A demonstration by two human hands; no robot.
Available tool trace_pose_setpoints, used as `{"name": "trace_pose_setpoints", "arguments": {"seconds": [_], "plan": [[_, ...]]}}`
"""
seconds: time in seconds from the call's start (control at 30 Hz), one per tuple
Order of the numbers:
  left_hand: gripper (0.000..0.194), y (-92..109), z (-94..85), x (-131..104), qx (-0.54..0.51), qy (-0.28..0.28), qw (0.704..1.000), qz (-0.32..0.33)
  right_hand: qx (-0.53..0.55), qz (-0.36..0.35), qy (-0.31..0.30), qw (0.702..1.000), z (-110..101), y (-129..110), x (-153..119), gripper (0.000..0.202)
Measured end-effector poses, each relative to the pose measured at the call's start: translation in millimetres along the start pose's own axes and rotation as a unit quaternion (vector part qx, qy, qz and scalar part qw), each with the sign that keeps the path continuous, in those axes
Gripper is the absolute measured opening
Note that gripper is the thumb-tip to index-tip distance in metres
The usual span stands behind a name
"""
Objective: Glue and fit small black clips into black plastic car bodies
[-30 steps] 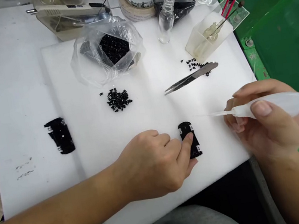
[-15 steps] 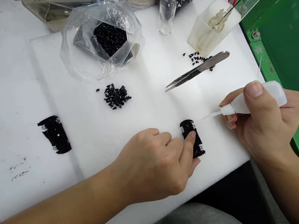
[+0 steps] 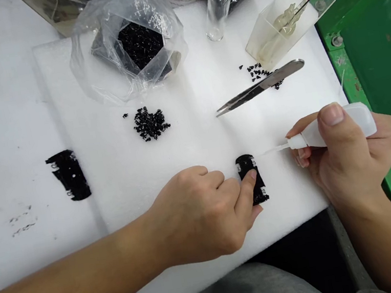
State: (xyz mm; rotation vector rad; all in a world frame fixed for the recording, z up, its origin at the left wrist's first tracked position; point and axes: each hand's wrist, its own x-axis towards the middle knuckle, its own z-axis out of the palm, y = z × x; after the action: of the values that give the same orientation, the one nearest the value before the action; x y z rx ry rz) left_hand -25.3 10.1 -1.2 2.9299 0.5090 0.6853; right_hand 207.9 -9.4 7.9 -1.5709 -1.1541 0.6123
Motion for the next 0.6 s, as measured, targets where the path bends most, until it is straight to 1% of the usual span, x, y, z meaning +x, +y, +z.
{"name": "trace_pose_setpoints", "arguments": {"seconds": [0.4, 0.6], "plan": [[0.035, 0.8, -5.3, 0.6, -0.002, -0.016, 1.0, -0.002, 0.008, -0.008, -0.004, 1.0, -0.2, 1.3, 0.4, 0.04], [0.034, 0.3, -3.9, 0.4, -0.002, -0.016, 1.0, -0.003, 0.008, -0.009, -0.004, 1.0, -0.7, 1.0, 0.4, 0.04]]}}
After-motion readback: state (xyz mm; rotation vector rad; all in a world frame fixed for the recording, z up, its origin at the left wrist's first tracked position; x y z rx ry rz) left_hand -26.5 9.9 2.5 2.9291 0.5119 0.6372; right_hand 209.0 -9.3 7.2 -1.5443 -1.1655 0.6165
